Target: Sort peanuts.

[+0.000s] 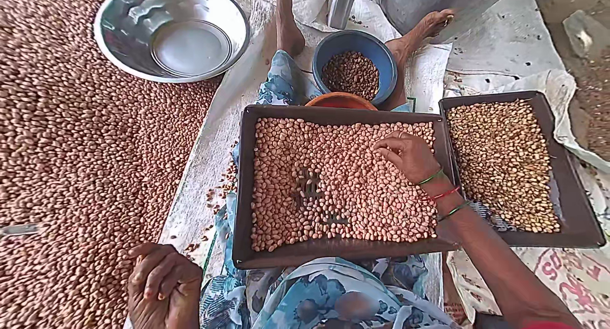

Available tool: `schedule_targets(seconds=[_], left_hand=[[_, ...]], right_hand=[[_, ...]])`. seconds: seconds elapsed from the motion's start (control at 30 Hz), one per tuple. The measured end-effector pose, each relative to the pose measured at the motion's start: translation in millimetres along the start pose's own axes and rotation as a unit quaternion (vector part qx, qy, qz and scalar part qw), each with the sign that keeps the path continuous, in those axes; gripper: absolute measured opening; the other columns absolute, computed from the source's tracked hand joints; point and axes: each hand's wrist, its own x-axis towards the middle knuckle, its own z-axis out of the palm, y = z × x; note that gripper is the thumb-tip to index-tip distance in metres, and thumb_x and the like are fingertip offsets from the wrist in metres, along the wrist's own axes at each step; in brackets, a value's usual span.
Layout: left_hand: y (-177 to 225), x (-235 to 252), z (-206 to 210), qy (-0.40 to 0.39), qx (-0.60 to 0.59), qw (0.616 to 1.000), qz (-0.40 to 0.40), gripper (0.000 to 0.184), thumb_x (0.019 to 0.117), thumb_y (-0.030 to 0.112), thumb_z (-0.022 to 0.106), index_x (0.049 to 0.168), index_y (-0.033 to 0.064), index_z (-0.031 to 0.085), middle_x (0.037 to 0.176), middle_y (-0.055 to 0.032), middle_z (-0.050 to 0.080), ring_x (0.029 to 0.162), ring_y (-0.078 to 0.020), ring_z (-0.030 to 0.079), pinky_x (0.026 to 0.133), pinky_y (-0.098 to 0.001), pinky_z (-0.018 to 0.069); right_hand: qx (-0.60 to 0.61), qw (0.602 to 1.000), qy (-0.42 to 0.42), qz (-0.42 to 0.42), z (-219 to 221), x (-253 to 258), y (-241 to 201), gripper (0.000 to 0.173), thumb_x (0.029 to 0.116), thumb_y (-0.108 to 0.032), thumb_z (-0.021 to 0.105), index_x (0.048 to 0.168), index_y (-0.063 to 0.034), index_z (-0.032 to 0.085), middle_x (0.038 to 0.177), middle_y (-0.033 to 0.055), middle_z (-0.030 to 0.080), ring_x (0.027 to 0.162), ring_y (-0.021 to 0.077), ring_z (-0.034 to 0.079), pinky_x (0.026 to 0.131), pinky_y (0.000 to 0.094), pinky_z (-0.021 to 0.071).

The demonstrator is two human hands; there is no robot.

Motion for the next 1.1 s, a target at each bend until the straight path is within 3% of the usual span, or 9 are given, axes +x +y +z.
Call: schedule_targets(seconds=[0.17,0.3,0.4,0.5,0.57,0.67,0.77,0.9,1.1], left_hand=[[-17,3,9,0.007,-0.006,1.0,-0.021,0.017,0.1004,0.001,0.047,0.097,-0.0008,0.063,0.071,0.0018,0.064,0.052,-0.0003,0.059,0.05,-0.0111,0.0487],[-20,3,15,-0.011,-0.019,0.999,-0.029,0.015,0.1,0.0,0.047,0.099,-0.0019,0.061,0.071,0.0012,0.063,0.052,-0.0008,0.058,0.049,-0.0118,0.0486],[-18,1,15,-0.015,-0.023,0.999,-0.045,0.013,0.0996,0.0,0.049,0.1,-0.0027,0.062,0.071,0.0007,0.063,0.052,-0.0019,0.059,0.05,-0.0128,0.0496],[-14,-6,14,-0.003,-0.023,0.999,-0.025,0.014,0.0995,0.0,0.048,0.1,-0.003,0.062,0.071,0.0007,0.063,0.052,-0.0015,0.059,0.049,-0.0126,0.0495],[-11,-8,12,0.002,-0.024,1.0,-0.013,0.016,0.0995,-0.001,0.047,0.1,-0.0038,0.063,0.071,0.0003,0.064,0.052,-0.0021,0.06,0.05,-0.0126,0.0502],[-8,-3,6,-0.006,0.011,1.0,-0.01,0.022,0.1023,0.002,0.041,0.099,-0.0025,0.063,0.072,0.0014,0.064,0.053,-0.0007,0.059,0.05,-0.0116,0.0491],[-15,0,10,-0.001,0.016,1.0,-0.012,0.021,0.102,0.002,0.041,0.097,0.0002,0.061,0.072,0.003,0.063,0.052,0.0011,0.057,0.049,-0.0099,0.0475],[-23,-2,16,-0.003,0.027,1.0,-0.007,0.023,0.103,0.004,0.038,0.097,0.0014,0.06,0.071,0.0032,0.063,0.05,0.0014,0.057,0.047,-0.01,0.0467],[-29,-3,10,-0.004,0.003,0.999,-0.042,0.026,0.105,0.008,0.036,0.099,0.0008,0.06,0.071,0.003,0.063,0.051,0.001,0.057,0.048,-0.0102,0.0474]], right_hand=[[-0.116,0.993,-0.024,-0.01,23,-13,16,0.015,0.093,-0.004,0.07,0.105,0.0017,0.076,0.101,0.0241,0.073,0.093,0.0428,0.072,0.08,0.0573,0.0564],[-0.135,0.985,-0.108,0.015,14,0,0,0.004,0.0887,-0.002,0.073,0.092,0.001,0.073,0.083,0.0211,0.067,0.078,0.0406,0.069,0.066,0.0558,0.0536],[-0.119,0.983,-0.091,0.104,-27,-2,-9,0.007,0.09,-0.002,0.073,0.097,-0.0006,0.072,0.083,0.0218,0.068,0.075,0.0423,0.067,0.064,0.06,0.0516],[-0.199,0.942,0.055,0.264,-76,-11,4,0.03,0.0967,-0.002,0.06,0.126,-0.001,0.067,0.127,0.0388,0.057,0.116,0.0634,0.052,0.088,0.0787,0.0383],[-0.188,0.935,0.082,0.288,-88,-21,15,0.041,0.0962,-0.002,0.06,0.137,-0.0068,0.063,0.146,0.0362,0.046,0.132,0.0639,0.04,0.096,0.0826,0.0288],[-0.067,0.992,0.017,0.102,-45,-34,-10,0.026,0.0924,0.004,0.066,0.115,-0.0023,0.075,0.123,0.0258,0.067,0.108,0.0492,0.064,0.087,0.0689,0.0469],[0.1,0.983,-0.135,-0.067,22,-41,-46,0.016,0.0911,-0.006,0.069,0.101,-0.0074,0.08,0.105,0.0141,0.076,0.102,0.0332,0.072,0.088,0.0528,0.0544],[0.172,0.947,-0.221,-0.156,74,-38,-84,0.025,0.0937,-0.009,0.067,0.117,-0.0056,0.075,0.122,0.0201,0.07,0.119,0.0417,0.064,0.099,0.0608,0.0476],[0.17,0.913,-0.234,-0.287,128,-5,-142,0.021,0.0931,-0.014,0.068,0.111,-0.0121,0.079,0.132,0.0148,0.068,0.135,0.0446,0.053,0.102,0.072,0.0363]])
